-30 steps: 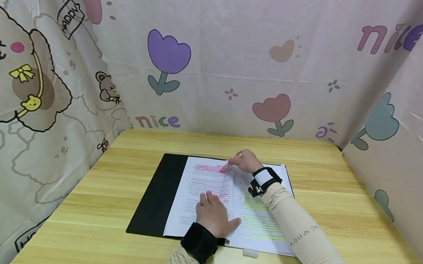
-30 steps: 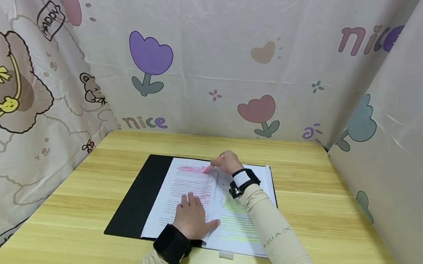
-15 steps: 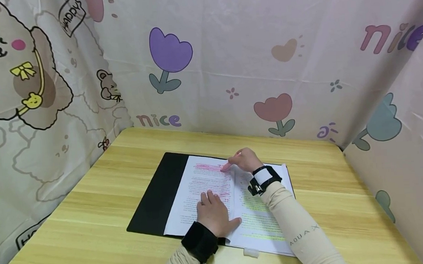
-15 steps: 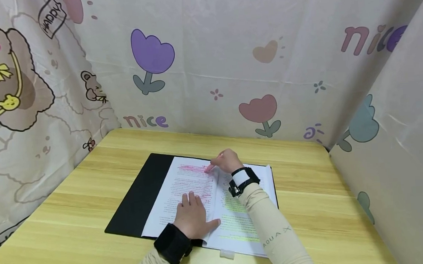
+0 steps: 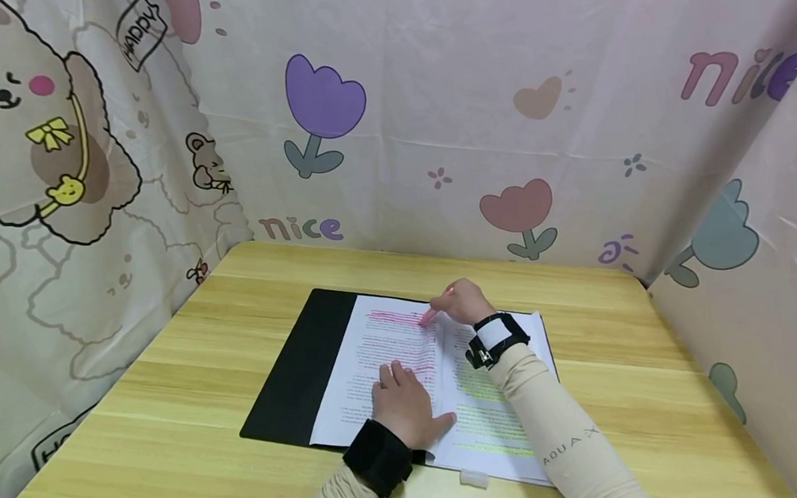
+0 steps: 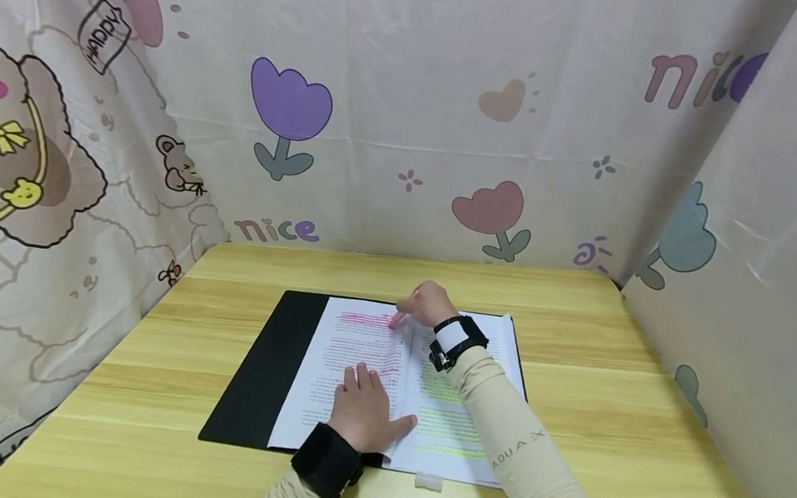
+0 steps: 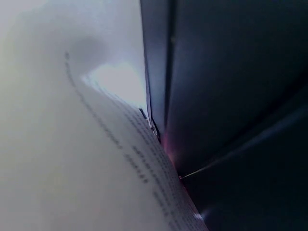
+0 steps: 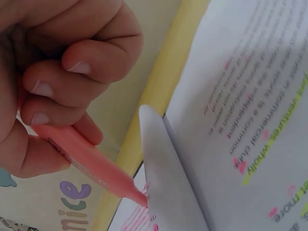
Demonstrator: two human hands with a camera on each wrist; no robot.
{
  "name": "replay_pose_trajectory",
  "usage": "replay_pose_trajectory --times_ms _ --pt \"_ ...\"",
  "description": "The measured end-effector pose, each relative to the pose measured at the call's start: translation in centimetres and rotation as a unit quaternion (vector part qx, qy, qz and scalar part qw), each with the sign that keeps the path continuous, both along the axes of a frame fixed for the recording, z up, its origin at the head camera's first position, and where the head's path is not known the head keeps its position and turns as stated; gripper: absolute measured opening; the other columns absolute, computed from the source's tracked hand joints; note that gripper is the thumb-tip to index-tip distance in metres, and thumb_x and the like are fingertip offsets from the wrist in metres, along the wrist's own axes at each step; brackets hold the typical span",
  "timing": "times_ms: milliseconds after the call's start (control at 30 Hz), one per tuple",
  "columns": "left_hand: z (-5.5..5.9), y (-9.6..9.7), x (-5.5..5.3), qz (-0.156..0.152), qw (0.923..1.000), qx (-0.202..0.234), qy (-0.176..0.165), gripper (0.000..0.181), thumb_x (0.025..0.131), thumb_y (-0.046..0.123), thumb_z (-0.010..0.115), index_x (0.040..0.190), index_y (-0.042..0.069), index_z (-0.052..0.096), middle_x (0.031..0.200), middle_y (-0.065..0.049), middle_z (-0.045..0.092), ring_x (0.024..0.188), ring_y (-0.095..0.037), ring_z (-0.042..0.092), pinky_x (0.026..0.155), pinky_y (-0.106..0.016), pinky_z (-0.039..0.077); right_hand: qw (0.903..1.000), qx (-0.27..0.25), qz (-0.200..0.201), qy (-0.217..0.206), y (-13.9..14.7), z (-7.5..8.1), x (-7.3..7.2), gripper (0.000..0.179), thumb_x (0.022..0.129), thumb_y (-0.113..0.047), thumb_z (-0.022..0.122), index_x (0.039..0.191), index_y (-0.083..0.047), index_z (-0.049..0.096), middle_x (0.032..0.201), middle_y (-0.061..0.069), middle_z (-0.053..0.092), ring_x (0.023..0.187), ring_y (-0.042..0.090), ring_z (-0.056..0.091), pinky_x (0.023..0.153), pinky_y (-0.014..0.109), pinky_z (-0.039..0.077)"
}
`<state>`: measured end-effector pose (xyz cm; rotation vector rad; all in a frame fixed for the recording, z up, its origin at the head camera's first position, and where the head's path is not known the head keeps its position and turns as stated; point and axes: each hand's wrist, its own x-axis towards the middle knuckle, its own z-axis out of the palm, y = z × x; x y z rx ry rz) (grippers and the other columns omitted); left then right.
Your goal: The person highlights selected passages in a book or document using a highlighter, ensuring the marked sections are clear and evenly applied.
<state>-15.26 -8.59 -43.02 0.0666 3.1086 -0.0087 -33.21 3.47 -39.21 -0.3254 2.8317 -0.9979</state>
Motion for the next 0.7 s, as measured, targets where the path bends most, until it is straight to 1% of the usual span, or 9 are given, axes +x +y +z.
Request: replay_pose_trajectory --times_ms 33,100,267,367,433,500,567,633,700 --pt "0.0 0.0 0.0 0.0 1.0 -0.001 0.001 0.104 0.084 0.081 0.058 0.143 -0.005 0.058 0.148 -0.03 0.05 0.137 -0.046 0.047 0.103 -0.052 0.046 1.0 0.005 0.0 0.005 0.2 0.0 0.0 0.034 0.092 -0.025 0.071 0.071 0.001 0.067 0.061 -0.005 0.045 0.061 0.012 0.042 0.061 0.028 0.035" --pt "0.0 0.1 0.0 0.001 1.0 0.001 0.003 0.105 0.083 0.081 0.059 0.142 -0.005 0.058 0.147 -0.03 0.05 0.136 -0.046 0.047 0.103 -0.052 0.046 0.9999 0.007 0.0 0.009 0.4 0.1 0.0 0.034 0.092 -0.025 0.071 0.071 0.002 0.067 0.061 -0.005 0.046 0.061 0.013 0.041 0.062 0.029 0.035" --pt "0.0 0.0 0.0 0.001 1.0 0.004 0.001 0.104 0.083 0.08 0.06 0.142 -0.006 0.058 0.147 -0.03 0.05 0.136 -0.046 0.047 0.103 -0.052 0.046 1.0 0.0 -0.003 -0.004 0.6 0.2 -0.1 0.04 0.091 -0.023 0.072 0.058 -0.004 0.058 0.054 -0.006 0.042 0.055 0.012 0.034 0.058 0.03 0.031" --pt "0.1 -0.1 0.0 -0.002 1.0 0.005 -0.002 0.104 0.084 0.08 0.059 0.142 -0.006 0.058 0.148 -0.031 0.049 0.137 -0.047 0.047 0.104 -0.052 0.046 0.9999 0.01 0.004 0.005 0.1 0.3 0.0 0.039 0.091 -0.022 0.073 0.061 0.001 0.064 0.054 -0.006 0.045 0.055 0.011 0.036 0.057 0.028 0.03" --pt "0.1 -0.1 0.0 -0.002 1.0 0.008 -0.002 0.104 0.084 0.08 0.059 0.142 -0.007 0.058 0.148 -0.031 0.049 0.137 -0.047 0.047 0.104 -0.052 0.046 0.9997 0.019 0.009 0.015 -0.3 0.5 0.2 0.035 0.09 -0.02 0.074 0.066 0.005 0.07 0.055 -0.006 0.047 0.056 0.011 0.037 0.056 0.028 0.031" --pt "0.1 -0.2 0.0 -0.003 0.9999 0.01 -0.003 0.104 0.085 0.08 0.059 0.142 -0.007 0.058 0.148 -0.031 0.05 0.137 -0.047 0.047 0.104 -0.052 0.046 0.9992 0.03 0.014 0.024 -0.9 0.8 0.3 0.032 0.09 -0.019 0.075 0.069 0.006 0.073 0.054 -0.005 0.046 0.055 0.01 0.036 0.054 0.027 0.029" --pt "0.1 -0.2 0.0 -0.004 0.9999 0.013 -0.004 0.103 0.085 0.079 0.059 0.142 -0.007 0.058 0.148 -0.031 0.049 0.137 -0.047 0.047 0.105 -0.052 0.046 0.9985 0.043 0.016 0.029 -1.5 1.1 0.5 0.032 0.09 -0.018 0.076 0.07 0.007 0.073 0.053 -0.004 0.043 0.052 0.01 0.034 0.053 0.027 0.028" --pt "0.2 -0.1 0.0 -0.006 0.9998 0.016 -0.003 0.103 0.085 0.079 0.06 0.142 -0.007 0.058 0.148 -0.031 0.049 0.137 -0.047 0.047 0.104 -0.053 0.046 0.9975 0.06 0.017 0.032 -2.2 1.3 0.6 0.031 0.09 -0.018 0.078 0.07 0.006 0.074 0.051 -0.003 0.05 0.049 0.01 0.035 0.053 0.027 0.03" --pt "0.2 0.0 0.0 -0.008 0.9998 0.017 -0.004 0.102 0.085 0.078 0.059 0.142 -0.007 0.058 0.148 -0.031 0.049 0.137 -0.048 0.047 0.104 -0.053 0.046 0.996 0.081 0.018 0.035 -2.7 1.6 0.9 0.031 0.09 -0.019 0.079 0.072 0.006 0.075 0.054 0.002 0.061 0.049 0.011 0.041 0.055 0.028 0.033"
